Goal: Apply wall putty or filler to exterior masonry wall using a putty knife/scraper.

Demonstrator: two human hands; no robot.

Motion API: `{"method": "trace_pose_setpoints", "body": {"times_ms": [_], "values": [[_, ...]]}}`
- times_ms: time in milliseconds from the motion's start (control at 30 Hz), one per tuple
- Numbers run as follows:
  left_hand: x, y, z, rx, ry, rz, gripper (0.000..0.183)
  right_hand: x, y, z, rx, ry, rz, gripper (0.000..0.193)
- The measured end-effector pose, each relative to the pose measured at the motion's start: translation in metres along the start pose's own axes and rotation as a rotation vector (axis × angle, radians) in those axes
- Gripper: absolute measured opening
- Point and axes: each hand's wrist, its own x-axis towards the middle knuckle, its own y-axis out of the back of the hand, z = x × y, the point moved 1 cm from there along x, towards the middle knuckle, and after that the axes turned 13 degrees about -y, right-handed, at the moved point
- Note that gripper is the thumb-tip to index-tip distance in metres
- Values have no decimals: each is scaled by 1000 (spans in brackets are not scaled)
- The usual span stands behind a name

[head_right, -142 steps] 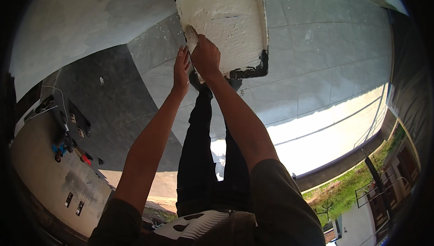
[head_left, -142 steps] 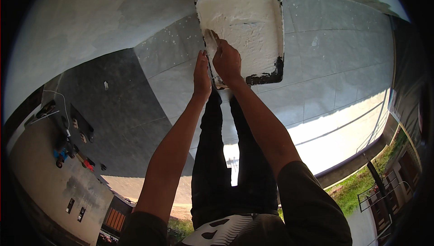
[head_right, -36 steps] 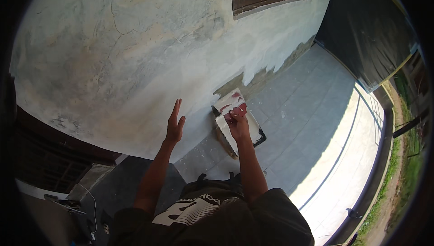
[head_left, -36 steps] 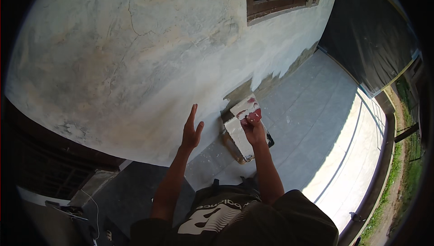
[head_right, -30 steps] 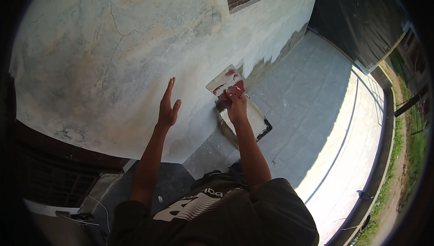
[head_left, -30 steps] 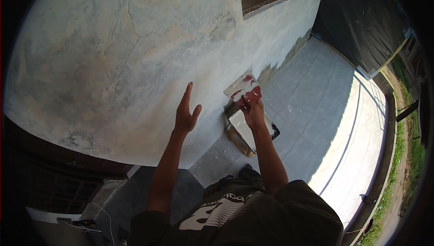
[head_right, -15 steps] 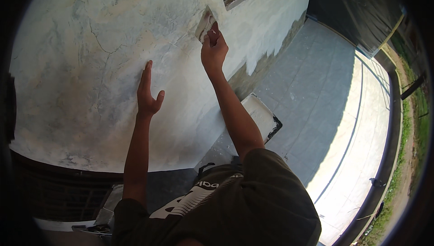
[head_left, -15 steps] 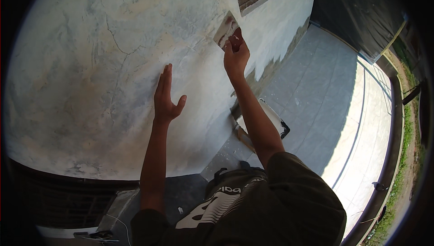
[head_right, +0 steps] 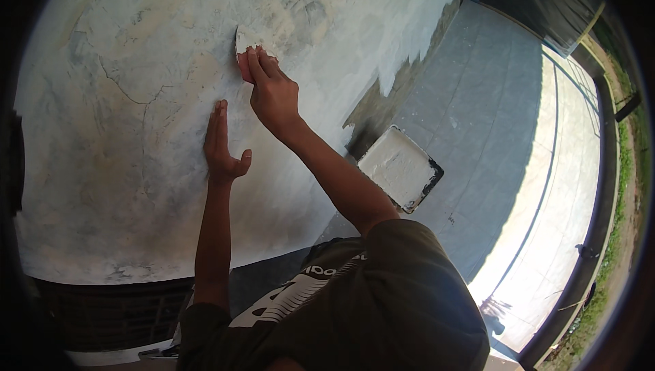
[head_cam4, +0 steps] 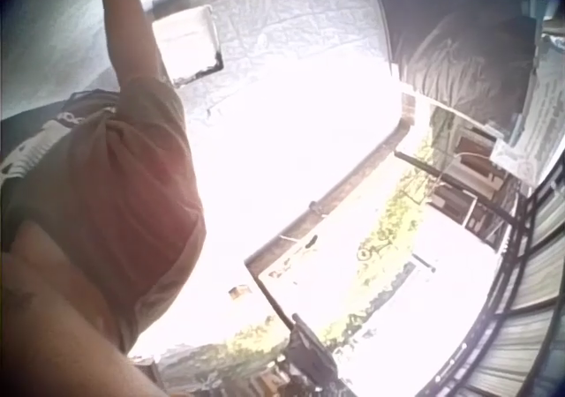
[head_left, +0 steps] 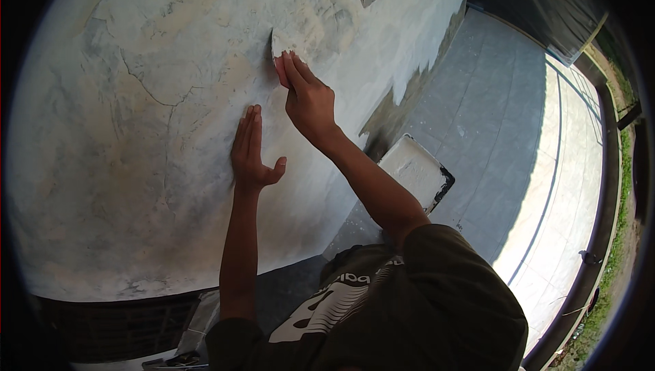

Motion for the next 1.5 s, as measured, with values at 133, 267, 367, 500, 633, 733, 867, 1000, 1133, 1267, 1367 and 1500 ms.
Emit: {"method": "trace_pose_setpoints", "body": {"times_ms": [133,267,367,500,633,733,867,1000,1133,1267,1367,1500], "values": [[15,0,-1,-16,-1,-57,79,-17,27,13,190,-153,-116,44],[52,-8,-9,-95,-25,10,80,42,23,23,163,-227,114,42],[77,-7,-17,-90,-77,10,81,66,7,15,42,-106,96,46],[85,-2,-25,-129,-89,17,79,52,-18,8,-34,-30,162,52],[77,6,-32,-131,-119,9,79,15,-19,-3,-45,25,103,45],[71,8,-35,-146,-131,36,79,-24,-1,-8,79,1,-85,46],[70,10,-35,-148,-131,36,81,-32,26,15,183,-214,-220,44],[74,7,-31,-146,-137,37,82,39,15,24,188,-237,123,41],[72,0,-33,-183,-139,63,84,56,-26,3,0,-87,155,59],[67,8,-32,-187,-129,130,88,-20,-25,-6,-14,8,25,59],[68,5,-39,-198,-126,137,90,-94,8,20,97,92,-208,57],[70,5,-34,-208,-111,86,91,-103,31,44,279,-273,-184,57]]}}
